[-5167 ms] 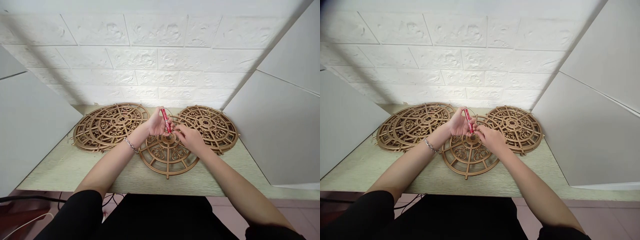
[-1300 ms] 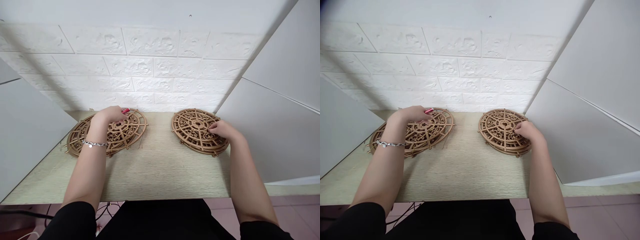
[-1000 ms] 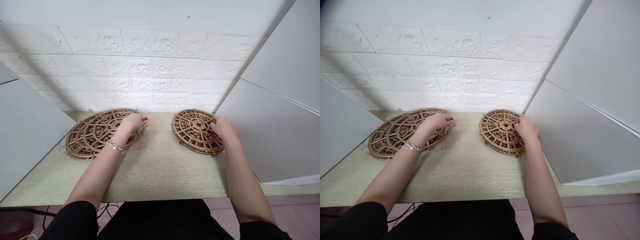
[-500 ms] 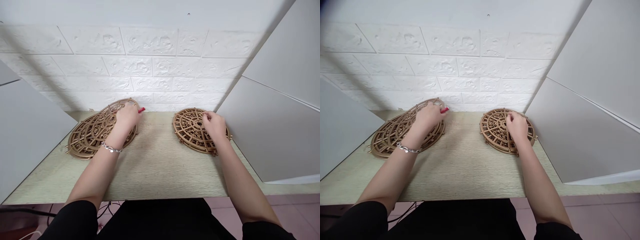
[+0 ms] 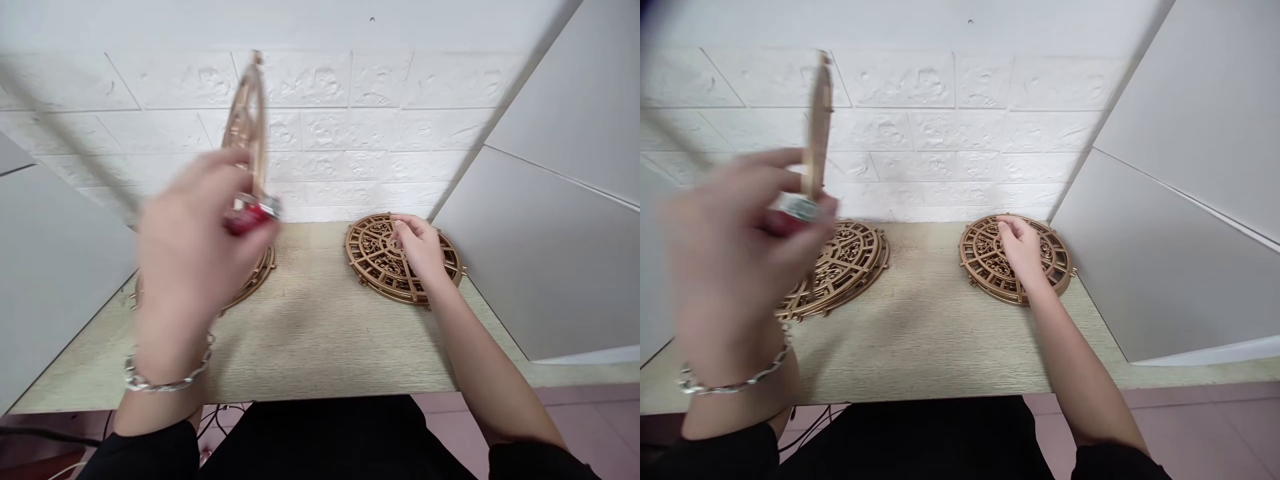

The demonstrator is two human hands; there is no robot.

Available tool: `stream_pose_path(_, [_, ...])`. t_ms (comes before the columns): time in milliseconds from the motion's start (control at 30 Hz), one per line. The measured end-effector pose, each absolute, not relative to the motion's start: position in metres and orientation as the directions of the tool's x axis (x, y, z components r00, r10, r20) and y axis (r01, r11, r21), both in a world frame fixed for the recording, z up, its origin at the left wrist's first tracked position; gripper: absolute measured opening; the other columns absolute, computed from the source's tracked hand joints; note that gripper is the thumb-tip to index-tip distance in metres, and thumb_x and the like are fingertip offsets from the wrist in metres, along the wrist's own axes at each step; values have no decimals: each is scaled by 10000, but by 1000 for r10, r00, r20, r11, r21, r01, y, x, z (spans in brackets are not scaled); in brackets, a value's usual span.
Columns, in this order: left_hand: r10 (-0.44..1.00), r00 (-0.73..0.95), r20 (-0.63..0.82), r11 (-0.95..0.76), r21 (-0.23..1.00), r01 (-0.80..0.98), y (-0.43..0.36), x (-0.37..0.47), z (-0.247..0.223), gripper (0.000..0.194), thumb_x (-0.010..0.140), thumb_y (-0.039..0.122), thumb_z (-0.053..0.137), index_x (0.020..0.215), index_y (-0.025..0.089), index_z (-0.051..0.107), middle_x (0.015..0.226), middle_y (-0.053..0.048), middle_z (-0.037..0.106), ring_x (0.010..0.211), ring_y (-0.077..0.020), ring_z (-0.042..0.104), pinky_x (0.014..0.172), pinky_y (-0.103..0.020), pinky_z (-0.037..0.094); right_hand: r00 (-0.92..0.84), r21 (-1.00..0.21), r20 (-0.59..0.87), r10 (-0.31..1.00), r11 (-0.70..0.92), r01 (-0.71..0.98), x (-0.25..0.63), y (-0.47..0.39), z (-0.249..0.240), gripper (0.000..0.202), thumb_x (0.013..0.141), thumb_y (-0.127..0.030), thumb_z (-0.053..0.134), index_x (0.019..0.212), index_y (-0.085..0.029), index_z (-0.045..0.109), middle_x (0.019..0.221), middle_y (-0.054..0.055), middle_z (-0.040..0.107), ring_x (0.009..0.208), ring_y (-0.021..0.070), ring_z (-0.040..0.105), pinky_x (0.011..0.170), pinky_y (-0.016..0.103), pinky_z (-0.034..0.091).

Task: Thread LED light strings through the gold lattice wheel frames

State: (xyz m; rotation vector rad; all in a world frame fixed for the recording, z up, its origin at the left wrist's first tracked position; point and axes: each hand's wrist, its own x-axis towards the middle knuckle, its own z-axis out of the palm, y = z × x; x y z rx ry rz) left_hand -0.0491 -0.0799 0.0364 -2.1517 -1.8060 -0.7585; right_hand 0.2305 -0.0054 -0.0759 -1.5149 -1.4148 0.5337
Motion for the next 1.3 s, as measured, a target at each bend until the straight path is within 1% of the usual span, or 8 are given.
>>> stream_pose_path(133, [759,499,417,-560,29,828,-77,18,5,370,869,431,322,971,200,592,1389,-65,399,644,-157,585,437,-300,386,-71,-942,158,985,172,289,222,-10,-73,659,868,-617,119,1317,-209,377,1073,102,608,866,181,599,690,284,482])
stream_pose_path(267, [582,756,300,-765,-115,634,-76,53,-44,358,879,296,341,1114,152,570,1391,-155,389,674,-186,611,474,-326,424,-38,-943,66,997,75,324,227,-12,-68,906,782,-665,-148,1325,-167,379,1002,137,633,818,217,623,649,317,486])
stream_pose_path(467, [433,883,181,-839,-278,468,-86,67,-90,351,836,111,346,1077,95,601,1316,-225,450,1018,-249,580,428,-281,393,76,-985,-128,989,-136,110,237,-1,-75,441,841,-350,437,1240,-162,451,916,91,667,712,179,627,613,282,508])
stream_pose_path(567, [434,893,122,-862,-232,451,-84,68,-92,319,859,242,412,1085,98,585,1286,-224,472,968,-245,603,418,-277,384,111,-975,-179,977,-192,110,232,7,-88,476,742,-160,511,1215,-142,463,919,77,658,682,143,610,640,260,513])
stream_pose_path(700, [494,869,-35,-869,-39,492,-72,61,-70,452,809,514,473,1052,142,556,1142,-156,574,718,-209,634,416,-283,379,201,-981,-56,978,-92,172,221,17,-107,442,744,-179,484,1185,-147,484,1017,84,611,756,151,598,694,286,517])
stream_pose_path(867, [644,751,-146,-749,81,658,-38,38,-41,178,829,301,427,872,200,567,810,-39,636,672,-174,601,496,-251,381,351,-909,313,882,171,381,221,23,-119,326,733,-223,496,1046,-164,563,1082,80,570,911,189,561,863,382,458])
stream_pose_path(1000, [783,596,-180,-602,24,798,3,14,-47,184,747,147,431,858,185,573,885,-66,634,760,-185,574,539,-259,355,306,-780,512,803,285,557,222,16,-116,281,756,-228,475,1014,-179,577,1094,93,552,980,214,535,871,416,440])
stream_pose_path(1300, [725,644,-245,-590,261,764,35,-1,-68,152,655,309,618,723,174,598,702,-16,609,621,-145,516,537,-247,312,56,-483,796,603,577,658,204,-5,-106,203,802,-145,438,863,-204,623,900,57,641,892,202,595,814,384,479])
